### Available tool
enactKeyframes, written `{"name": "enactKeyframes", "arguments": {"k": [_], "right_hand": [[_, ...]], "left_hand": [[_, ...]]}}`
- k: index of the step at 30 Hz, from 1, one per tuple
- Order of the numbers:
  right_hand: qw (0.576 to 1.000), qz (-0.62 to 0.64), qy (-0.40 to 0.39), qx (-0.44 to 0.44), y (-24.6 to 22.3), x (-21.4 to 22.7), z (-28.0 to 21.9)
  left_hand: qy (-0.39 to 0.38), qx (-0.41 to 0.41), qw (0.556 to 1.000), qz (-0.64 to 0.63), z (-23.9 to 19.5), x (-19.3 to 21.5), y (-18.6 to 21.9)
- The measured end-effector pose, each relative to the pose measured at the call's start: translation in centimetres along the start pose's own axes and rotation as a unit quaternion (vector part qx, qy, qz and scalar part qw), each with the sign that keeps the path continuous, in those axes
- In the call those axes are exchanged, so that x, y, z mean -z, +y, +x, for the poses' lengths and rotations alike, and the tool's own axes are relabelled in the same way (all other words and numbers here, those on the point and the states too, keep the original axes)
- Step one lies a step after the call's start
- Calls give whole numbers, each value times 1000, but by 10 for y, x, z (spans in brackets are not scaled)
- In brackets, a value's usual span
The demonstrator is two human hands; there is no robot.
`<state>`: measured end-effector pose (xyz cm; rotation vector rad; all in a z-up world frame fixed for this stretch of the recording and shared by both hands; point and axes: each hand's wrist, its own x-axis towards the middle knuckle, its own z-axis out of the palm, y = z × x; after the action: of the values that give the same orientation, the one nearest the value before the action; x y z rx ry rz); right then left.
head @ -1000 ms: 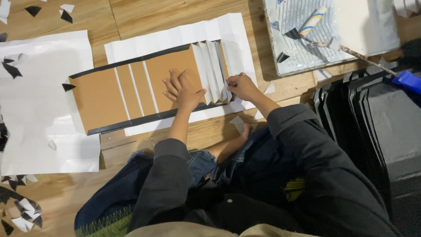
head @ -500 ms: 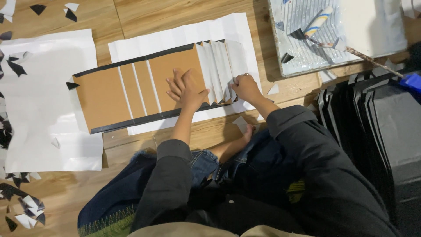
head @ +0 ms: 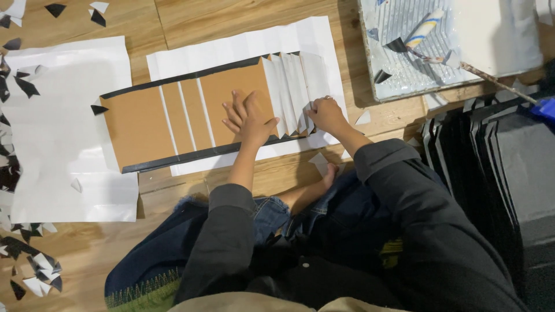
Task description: The person sits on the floor and folds a piece of white paper into an accordion shape on a cardboard template. They use a blue-handled roller to press the folds and then place a black sheet of paper on the floor.
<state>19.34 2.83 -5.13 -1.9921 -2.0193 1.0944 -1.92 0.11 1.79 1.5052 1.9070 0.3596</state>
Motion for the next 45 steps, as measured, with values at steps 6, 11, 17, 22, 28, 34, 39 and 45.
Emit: {"name": "enactKeyframes", "arguments": {"k": [6, 11, 17, 22, 28, 34, 39, 45], "right_hand": [[1000, -2, 1, 13, 2, 2, 3], [1000, -5, -4, 21, 5, 4, 2], [1000, 8, 4, 30, 8, 4, 0], [999, 6, -18, 48, 5, 12, -5], [998, 4, -27, 51, 22, -3, 13], [995, -30, -49, 81, -7, 33, -22], [985, -90, -8, 148, -5, 51, -24], [959, -255, 15, 122, -43, 133, -33]], "left_hand": [[-9, 11, 1000, -1, 5, -3, -4], [12, -9, 1000, -7, 0, -2, -5], [-17, -3, 999, -32, -1, 6, -3], [-71, -13, 996, -61, 14, 13, -26], [93, -160, 972, -144, 10, -42, 15], [-176, -397, 879, -198, -210, 10, 188], [-193, -546, 788, -208, -244, -4, 190], [-328, -476, 755, -309, -276, 15, 186]]}}
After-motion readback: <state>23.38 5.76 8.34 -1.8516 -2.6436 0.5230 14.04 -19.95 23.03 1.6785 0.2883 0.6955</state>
